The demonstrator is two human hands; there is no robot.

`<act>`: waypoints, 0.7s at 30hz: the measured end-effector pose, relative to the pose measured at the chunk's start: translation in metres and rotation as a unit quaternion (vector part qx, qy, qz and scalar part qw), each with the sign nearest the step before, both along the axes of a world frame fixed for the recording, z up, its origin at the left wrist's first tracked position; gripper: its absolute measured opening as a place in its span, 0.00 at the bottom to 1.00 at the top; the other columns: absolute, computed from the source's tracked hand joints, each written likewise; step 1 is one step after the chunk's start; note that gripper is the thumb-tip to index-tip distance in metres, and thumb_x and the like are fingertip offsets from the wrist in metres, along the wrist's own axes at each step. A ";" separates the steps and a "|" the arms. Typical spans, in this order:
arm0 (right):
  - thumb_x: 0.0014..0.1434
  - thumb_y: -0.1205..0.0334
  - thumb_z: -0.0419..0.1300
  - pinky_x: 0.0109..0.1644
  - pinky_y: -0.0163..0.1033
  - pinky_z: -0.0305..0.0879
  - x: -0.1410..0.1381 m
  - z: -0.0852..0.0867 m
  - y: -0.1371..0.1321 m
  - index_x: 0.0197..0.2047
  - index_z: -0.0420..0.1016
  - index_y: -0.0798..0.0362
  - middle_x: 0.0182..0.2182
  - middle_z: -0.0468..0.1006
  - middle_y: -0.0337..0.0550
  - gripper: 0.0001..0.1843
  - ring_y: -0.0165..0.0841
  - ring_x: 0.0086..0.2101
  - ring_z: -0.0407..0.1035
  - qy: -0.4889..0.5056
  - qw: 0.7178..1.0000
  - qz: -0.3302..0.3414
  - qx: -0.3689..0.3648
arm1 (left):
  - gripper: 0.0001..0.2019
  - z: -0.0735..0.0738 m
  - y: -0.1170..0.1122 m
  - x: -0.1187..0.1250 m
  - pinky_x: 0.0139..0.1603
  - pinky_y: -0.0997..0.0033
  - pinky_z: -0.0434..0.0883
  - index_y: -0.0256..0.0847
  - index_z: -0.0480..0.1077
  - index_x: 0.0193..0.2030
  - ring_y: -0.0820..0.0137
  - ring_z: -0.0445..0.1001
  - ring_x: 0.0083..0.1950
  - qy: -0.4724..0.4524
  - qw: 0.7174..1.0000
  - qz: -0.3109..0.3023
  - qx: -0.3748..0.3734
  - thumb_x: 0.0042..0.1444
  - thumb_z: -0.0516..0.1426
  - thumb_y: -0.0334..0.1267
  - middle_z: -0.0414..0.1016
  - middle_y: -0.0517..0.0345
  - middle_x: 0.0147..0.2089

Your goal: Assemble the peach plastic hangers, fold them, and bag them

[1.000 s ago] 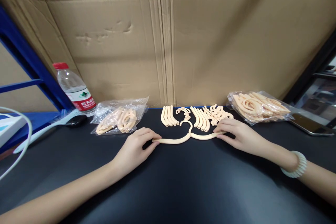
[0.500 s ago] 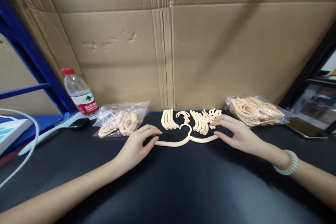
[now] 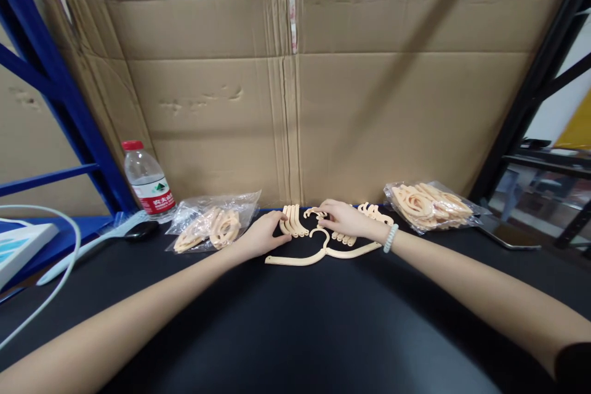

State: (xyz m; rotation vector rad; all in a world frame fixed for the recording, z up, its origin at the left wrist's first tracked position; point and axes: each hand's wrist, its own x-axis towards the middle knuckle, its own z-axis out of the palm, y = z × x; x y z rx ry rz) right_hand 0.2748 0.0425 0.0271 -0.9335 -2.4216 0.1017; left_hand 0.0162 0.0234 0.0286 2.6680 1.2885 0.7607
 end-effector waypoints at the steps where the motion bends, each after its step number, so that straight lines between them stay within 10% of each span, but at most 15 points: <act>1: 0.61 0.63 0.59 0.44 0.41 0.66 -0.001 -0.002 0.003 0.46 0.78 0.53 0.39 0.76 0.47 0.11 0.36 0.37 0.71 0.005 1.000 0.000 -0.005 | 0.14 -0.001 -0.001 -0.002 0.45 0.58 0.72 0.37 0.71 0.43 0.57 0.76 0.44 -0.001 1.000 0.000 0.002 0.51 0.61 0.39 0.77 0.48 0.42; 8: 0.57 0.69 0.60 0.38 0.38 0.66 -0.001 -0.006 0.010 0.34 0.79 0.54 0.33 0.78 0.44 0.06 0.33 0.32 0.70 0.085 0.995 -0.020 -0.056 | 0.06 -0.005 -0.008 -0.004 0.45 0.66 0.70 0.40 0.71 0.36 0.66 0.74 0.40 -0.032 0.998 -0.043 0.017 0.58 0.55 0.38 0.74 0.54 0.39; 16: 0.60 0.53 0.57 0.35 0.40 0.70 0.007 0.010 0.003 0.39 0.74 0.54 0.33 0.76 0.45 0.13 0.35 0.33 0.72 0.304 0.940 -0.083 -0.130 | 0.07 0.007 -0.021 -0.003 0.35 0.70 0.71 0.41 0.67 0.35 0.70 0.74 0.30 -0.124 0.992 -0.027 0.012 0.62 0.49 0.32 0.72 0.62 0.29; 21: 0.63 0.48 0.53 0.31 0.37 0.73 0.010 0.025 -0.043 0.44 0.66 0.51 0.35 0.71 0.41 0.15 0.29 0.27 0.73 0.377 0.898 -0.047 -0.221 | 0.05 0.012 -0.048 0.001 0.44 0.67 0.75 0.41 0.66 0.37 0.67 0.78 0.46 -0.174 0.982 -0.071 -0.025 0.62 0.50 0.33 0.76 0.52 0.47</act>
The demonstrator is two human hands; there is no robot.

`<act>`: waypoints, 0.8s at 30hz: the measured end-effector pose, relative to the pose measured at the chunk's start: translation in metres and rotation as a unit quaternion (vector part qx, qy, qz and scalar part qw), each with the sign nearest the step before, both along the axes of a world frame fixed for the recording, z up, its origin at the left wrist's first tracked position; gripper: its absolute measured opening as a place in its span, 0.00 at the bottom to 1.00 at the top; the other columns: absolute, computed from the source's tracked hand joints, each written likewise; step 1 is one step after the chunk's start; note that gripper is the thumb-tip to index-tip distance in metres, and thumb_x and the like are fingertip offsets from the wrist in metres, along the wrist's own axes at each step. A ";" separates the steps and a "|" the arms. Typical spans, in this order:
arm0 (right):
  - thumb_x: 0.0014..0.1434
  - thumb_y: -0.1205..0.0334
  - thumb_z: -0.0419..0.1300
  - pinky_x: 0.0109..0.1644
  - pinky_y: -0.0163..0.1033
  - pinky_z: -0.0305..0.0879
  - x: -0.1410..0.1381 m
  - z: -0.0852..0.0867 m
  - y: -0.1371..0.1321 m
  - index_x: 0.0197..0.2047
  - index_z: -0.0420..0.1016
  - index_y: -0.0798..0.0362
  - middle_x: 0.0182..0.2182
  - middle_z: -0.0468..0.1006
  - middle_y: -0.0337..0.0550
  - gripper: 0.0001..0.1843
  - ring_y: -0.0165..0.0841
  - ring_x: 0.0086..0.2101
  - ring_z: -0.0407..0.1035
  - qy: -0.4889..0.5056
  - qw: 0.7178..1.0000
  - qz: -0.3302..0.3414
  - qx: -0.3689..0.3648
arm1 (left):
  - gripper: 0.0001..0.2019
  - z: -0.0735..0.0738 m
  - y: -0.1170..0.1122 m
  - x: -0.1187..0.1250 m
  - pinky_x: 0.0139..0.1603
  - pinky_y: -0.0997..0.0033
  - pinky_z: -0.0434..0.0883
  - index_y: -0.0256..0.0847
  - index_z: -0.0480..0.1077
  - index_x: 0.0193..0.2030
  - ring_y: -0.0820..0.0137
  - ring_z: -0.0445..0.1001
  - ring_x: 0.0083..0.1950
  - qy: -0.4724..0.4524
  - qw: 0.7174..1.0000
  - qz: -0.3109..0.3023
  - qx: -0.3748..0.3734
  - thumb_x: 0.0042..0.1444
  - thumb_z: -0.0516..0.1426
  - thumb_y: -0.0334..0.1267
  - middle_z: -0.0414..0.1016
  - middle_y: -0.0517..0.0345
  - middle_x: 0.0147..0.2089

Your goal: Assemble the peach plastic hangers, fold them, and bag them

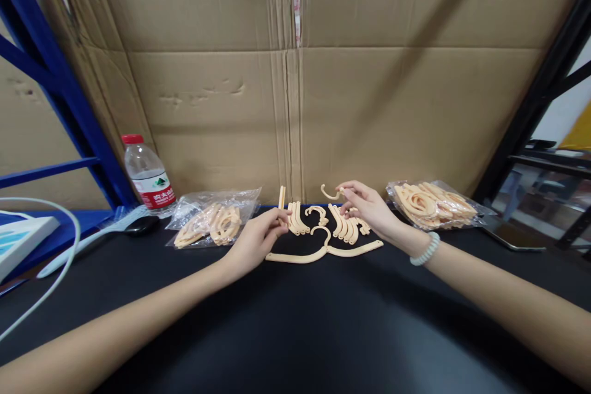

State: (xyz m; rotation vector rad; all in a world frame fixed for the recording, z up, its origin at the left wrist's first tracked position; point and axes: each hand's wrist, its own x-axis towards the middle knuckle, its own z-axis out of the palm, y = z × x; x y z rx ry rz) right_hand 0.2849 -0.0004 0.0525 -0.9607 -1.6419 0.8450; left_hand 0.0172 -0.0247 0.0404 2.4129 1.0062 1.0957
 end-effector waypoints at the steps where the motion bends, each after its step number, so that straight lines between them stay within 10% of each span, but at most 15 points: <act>1: 0.62 0.47 0.53 0.30 0.37 0.73 0.000 0.000 -0.012 0.44 0.65 0.50 0.34 0.70 0.39 0.16 0.29 0.26 0.73 0.007 1.000 0.016 -0.016 | 0.04 0.001 -0.008 0.002 0.46 0.67 0.75 0.40 0.66 0.37 0.66 0.77 0.48 -0.009 1.000 -0.019 -0.014 0.61 0.52 0.34 0.75 0.50 0.49; 9: 0.57 0.49 0.63 0.28 0.34 0.71 -0.011 -0.024 -0.082 0.43 0.70 0.51 0.34 0.75 0.41 0.17 0.31 0.28 0.75 0.151 0.967 0.111 -0.173 | 0.03 -0.004 -0.047 0.018 0.39 0.69 0.74 0.39 0.70 0.36 0.68 0.75 0.39 -0.093 0.988 -0.092 -0.082 0.60 0.56 0.34 0.74 0.53 0.38; 24: 0.49 0.59 0.72 0.36 0.34 0.67 -0.019 -0.045 -0.090 0.39 0.75 0.52 0.29 0.78 0.39 0.15 0.27 0.29 0.71 0.263 0.930 0.098 -0.235 | 0.18 -0.026 -0.056 0.026 0.36 0.72 0.70 0.45 0.52 0.34 0.75 0.72 0.34 -0.244 0.906 -0.142 -0.315 0.53 0.61 0.27 0.62 0.69 0.32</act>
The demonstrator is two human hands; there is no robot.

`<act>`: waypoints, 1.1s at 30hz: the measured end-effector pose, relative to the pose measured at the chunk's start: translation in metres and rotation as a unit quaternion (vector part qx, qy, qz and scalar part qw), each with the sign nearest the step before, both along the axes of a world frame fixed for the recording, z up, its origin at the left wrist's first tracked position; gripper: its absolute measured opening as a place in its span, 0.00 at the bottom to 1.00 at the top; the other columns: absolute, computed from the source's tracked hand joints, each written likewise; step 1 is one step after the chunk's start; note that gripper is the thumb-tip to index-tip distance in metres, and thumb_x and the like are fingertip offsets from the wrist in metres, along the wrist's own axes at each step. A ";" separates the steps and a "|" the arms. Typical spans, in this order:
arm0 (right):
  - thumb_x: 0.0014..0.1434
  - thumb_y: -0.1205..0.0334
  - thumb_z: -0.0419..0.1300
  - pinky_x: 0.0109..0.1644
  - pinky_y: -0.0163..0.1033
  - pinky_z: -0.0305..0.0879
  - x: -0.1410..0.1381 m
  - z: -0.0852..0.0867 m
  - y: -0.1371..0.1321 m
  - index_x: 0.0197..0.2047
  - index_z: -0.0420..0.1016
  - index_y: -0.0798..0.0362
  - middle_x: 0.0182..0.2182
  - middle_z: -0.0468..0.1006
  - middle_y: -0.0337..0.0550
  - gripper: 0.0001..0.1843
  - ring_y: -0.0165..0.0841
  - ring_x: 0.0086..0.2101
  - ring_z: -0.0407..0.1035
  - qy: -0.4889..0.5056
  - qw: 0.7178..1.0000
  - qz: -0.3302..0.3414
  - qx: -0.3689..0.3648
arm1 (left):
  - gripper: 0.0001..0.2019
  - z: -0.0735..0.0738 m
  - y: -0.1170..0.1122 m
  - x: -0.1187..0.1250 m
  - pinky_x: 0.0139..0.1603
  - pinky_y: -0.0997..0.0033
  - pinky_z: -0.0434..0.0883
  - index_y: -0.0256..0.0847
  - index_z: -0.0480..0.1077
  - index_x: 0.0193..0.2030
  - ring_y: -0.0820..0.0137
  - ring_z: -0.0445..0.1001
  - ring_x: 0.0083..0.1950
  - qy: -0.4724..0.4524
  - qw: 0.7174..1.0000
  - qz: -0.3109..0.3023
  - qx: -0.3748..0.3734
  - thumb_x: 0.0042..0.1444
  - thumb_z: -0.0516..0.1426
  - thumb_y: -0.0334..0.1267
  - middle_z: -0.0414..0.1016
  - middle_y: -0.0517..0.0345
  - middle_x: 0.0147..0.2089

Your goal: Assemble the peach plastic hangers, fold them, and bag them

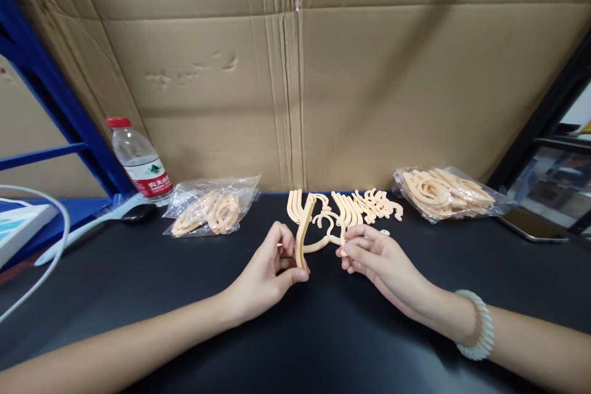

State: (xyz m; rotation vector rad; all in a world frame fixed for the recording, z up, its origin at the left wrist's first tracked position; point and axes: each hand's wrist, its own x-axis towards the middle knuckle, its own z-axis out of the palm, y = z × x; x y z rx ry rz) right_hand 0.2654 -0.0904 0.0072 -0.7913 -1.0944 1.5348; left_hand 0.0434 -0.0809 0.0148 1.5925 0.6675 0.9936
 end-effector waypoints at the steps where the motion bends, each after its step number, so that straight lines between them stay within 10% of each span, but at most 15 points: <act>1: 0.49 0.61 0.72 0.36 0.34 0.67 0.000 -0.001 0.000 0.42 0.74 0.50 0.29 0.78 0.38 0.18 0.27 0.29 0.71 0.012 1.000 0.000 0.000 | 0.19 0.000 0.000 0.001 0.37 0.71 0.71 0.46 0.54 0.38 0.75 0.73 0.33 -0.024 0.999 0.005 -0.022 0.51 0.62 0.27 0.62 0.69 0.34; 5: 0.52 0.63 0.70 0.42 0.34 0.67 0.003 -0.003 0.001 0.46 0.75 0.49 0.33 0.77 0.38 0.18 0.26 0.33 0.70 0.028 0.999 0.019 0.002 | 0.32 0.001 0.001 0.004 0.39 0.68 0.73 0.47 0.58 0.54 0.72 0.76 0.34 -0.049 0.994 0.032 -0.096 0.45 0.68 0.30 0.69 0.64 0.40; 10: 0.50 0.62 0.72 0.44 0.36 0.68 -0.004 -0.002 0.000 0.32 0.79 0.53 0.38 0.76 0.40 0.08 0.29 0.35 0.73 0.018 0.999 0.044 0.009 | 0.12 0.001 0.001 0.006 0.42 0.72 0.72 0.35 0.69 0.32 0.71 0.76 0.37 -0.018 0.992 0.073 -0.098 0.46 0.68 0.33 0.76 0.58 0.32; 15: 0.50 0.63 0.71 0.42 0.37 0.68 -0.015 -0.002 0.006 0.36 0.79 0.53 0.34 0.78 0.40 0.10 0.29 0.33 0.72 0.001 0.996 0.079 0.036 | 0.14 0.001 0.002 0.016 0.30 0.76 0.70 0.38 0.66 0.33 0.74 0.74 0.31 -0.050 0.993 0.091 -0.052 0.46 0.68 0.34 0.73 0.63 0.29; 23: 0.55 0.63 0.69 0.44 0.37 0.67 -0.012 -0.003 0.010 0.35 0.77 0.54 0.38 0.76 0.41 0.06 0.28 0.36 0.71 0.005 0.992 0.118 0.038 | 0.11 -0.003 0.003 0.017 0.41 0.68 0.73 0.39 0.65 0.32 0.67 0.79 0.37 -0.006 0.997 0.073 -0.041 0.50 0.66 0.34 0.78 0.59 0.32; 33: 0.58 0.61 0.66 0.44 0.37 0.68 -0.009 -0.002 0.009 0.36 0.75 0.55 0.33 0.74 0.40 0.07 0.29 0.35 0.70 -0.033 0.984 0.162 0.071 | 0.06 0.006 -0.013 0.016 0.31 0.76 0.69 0.40 0.72 0.29 0.72 0.75 0.29 0.127 0.972 0.127 0.152 0.51 0.65 0.32 0.76 0.62 0.28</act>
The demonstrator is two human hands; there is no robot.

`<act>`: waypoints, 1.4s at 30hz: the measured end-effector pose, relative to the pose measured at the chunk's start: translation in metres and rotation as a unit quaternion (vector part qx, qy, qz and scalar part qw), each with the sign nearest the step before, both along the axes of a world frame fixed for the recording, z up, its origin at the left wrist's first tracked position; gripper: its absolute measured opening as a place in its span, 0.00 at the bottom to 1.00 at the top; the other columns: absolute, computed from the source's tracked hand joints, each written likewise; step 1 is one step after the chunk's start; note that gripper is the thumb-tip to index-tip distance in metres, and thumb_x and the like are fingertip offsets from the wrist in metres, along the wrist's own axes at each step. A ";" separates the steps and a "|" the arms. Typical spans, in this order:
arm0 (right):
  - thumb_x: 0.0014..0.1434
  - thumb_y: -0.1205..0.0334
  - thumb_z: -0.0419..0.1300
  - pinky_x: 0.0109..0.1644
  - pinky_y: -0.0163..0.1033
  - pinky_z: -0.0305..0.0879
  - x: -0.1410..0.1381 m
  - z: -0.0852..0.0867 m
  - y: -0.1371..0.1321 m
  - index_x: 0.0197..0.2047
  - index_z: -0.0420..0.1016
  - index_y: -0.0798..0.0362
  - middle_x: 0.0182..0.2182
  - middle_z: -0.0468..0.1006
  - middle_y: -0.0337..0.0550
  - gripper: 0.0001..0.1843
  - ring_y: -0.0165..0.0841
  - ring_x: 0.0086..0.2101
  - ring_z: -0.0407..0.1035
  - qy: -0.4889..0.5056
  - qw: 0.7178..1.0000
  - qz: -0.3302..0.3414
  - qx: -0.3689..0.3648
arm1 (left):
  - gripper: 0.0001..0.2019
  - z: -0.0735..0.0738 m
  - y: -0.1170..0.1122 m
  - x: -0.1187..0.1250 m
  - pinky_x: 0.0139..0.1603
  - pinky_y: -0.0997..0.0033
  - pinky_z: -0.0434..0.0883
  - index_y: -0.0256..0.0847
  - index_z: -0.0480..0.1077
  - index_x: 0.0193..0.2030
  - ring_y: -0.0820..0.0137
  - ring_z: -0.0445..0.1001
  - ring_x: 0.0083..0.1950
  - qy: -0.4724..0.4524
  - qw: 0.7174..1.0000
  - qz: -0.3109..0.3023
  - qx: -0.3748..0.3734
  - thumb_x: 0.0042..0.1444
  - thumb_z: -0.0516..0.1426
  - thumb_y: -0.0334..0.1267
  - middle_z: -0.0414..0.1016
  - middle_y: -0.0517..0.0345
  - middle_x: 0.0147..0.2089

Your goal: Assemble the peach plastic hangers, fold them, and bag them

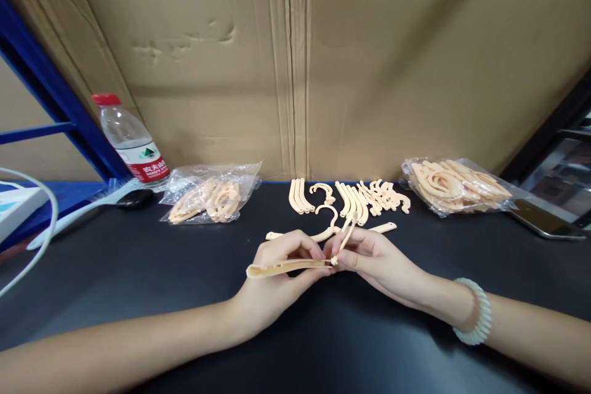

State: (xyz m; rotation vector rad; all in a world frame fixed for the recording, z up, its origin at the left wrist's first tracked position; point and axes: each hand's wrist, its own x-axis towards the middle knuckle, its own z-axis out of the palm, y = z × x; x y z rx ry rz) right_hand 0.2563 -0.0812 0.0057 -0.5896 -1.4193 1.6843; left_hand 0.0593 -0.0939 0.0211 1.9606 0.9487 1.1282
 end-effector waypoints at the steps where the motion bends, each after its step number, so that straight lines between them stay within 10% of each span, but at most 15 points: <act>1: 0.58 0.61 0.66 0.44 0.37 0.68 0.000 0.000 0.000 0.36 0.75 0.55 0.33 0.74 0.40 0.07 0.29 0.35 0.70 -0.001 1.000 0.001 -0.001 | 0.06 0.000 0.000 0.000 0.30 0.76 0.69 0.40 0.72 0.29 0.73 0.74 0.29 0.004 1.000 0.004 0.003 0.51 0.65 0.32 0.76 0.62 0.28; 42: 0.50 0.54 0.71 0.39 0.37 0.68 -0.001 0.003 -0.003 0.32 0.78 0.57 0.30 0.75 0.40 0.14 0.29 0.31 0.70 -0.013 0.998 -0.024 -0.050 | 0.06 -0.002 -0.003 0.000 0.30 0.75 0.68 0.40 0.73 0.29 0.71 0.74 0.29 0.019 0.998 0.012 0.064 0.53 0.65 0.34 0.78 0.60 0.28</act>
